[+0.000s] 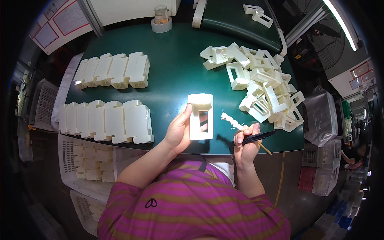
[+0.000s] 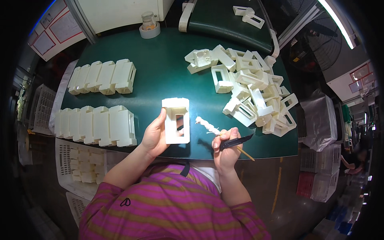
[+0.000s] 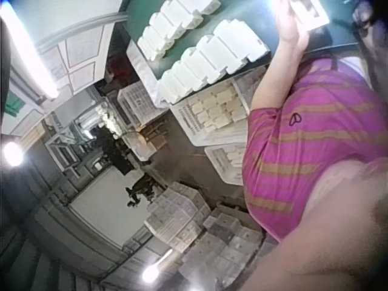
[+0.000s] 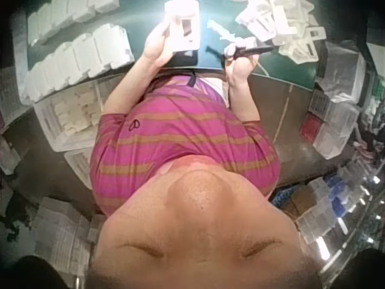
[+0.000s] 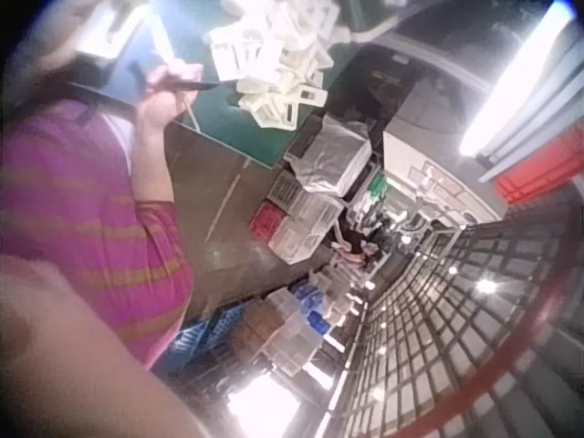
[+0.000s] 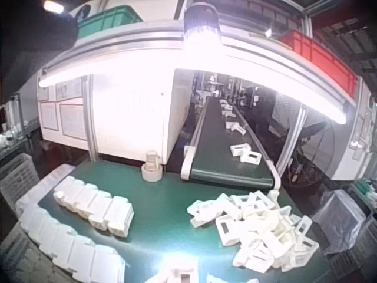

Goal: Manually cleaning and deburring molded white plastic enclosures and sorting them into bins.

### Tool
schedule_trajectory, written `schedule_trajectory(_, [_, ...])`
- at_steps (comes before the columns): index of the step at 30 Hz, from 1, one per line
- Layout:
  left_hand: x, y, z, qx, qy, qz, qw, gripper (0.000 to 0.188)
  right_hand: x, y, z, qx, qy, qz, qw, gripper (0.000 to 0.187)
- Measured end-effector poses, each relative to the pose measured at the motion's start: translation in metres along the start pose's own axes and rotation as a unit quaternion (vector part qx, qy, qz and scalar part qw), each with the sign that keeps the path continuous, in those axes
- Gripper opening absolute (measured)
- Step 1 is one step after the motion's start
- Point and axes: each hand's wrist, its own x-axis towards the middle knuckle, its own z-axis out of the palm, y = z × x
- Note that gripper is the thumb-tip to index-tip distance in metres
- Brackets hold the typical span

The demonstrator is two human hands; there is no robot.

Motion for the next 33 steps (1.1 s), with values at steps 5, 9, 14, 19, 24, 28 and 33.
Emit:
schedule_trajectory(5, [0.003,-0.004,0.003,-0.085,0.063,0.021,0.994,0.043,-0.013,0.009,-0.005,0.009,0.017,0.019,1.000,0.039])
schedule_trajectory(9, [0.007,-0.008,-0.005,-0.144,-0.042,0.023,0.988,0.048,-0.025,0.018,-0.003,0.007,-0.036,-0.010,0.999,0.039])
schedule_trajectory(14, [0.008,-0.014,0.004,-0.139,-0.077,0.054,0.986,0.045,-0.031,0.026,0.003,-0.029,-0.176,-0.065,0.982,0.037])
schedule_trajectory(19, [0.009,-0.020,-0.001,-0.107,-0.030,0.111,0.988,0.040,-0.043,0.031,0.005,-0.089,-0.159,-0.038,0.982,0.036])
schedule_trajectory(24, [0.008,-0.027,-0.011,-0.078,-0.006,0.205,0.976,0.038,-0.046,0.039,0.025,0.109,0.004,0.235,0.966,0.039])
schedule_trajectory(28, [0.000,-0.010,0.015,0.291,0.037,0.354,0.888,0.031,-0.046,0.034,0.009,0.369,-0.139,0.348,0.851,0.042])
schedule_trajectory(33, [-0.024,0.042,0.020,0.802,0.002,0.267,0.534,0.049,-0.016,-0.001,0.005,0.322,-0.112,0.217,0.915,0.046])
